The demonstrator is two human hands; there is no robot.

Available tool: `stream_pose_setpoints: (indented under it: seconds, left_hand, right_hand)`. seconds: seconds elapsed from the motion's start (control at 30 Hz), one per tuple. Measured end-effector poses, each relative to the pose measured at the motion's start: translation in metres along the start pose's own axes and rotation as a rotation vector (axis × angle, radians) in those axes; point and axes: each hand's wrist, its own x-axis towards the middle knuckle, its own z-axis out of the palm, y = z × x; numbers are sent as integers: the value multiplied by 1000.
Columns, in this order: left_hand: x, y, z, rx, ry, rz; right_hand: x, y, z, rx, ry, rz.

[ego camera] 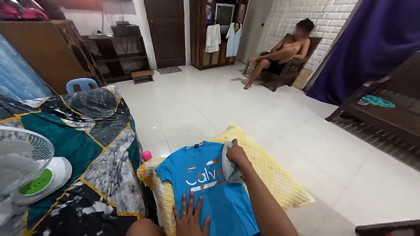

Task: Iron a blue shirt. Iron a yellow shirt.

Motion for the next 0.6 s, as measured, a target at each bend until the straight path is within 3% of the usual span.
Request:
stream_pose_setpoints:
  seconds: [0.27, 0.4, 0.5, 0.6]
  left_hand:
    - [1, 0, -3, -21, 15, 10]
    - [-2, -2, -1, -8, 20, 18]
    - [-6, -1, 0, 0, 26, 13]
    - [-18, -1, 2, 7, 13, 8]
  right_hand:
    - [-170, 47, 34, -69, -92, 26]
    - [-230, 76, 43, -143, -128, 34]
    - [-234, 86, 43, -164, -111, 3]
    - [-197, 76, 34, -146, -114, -19]
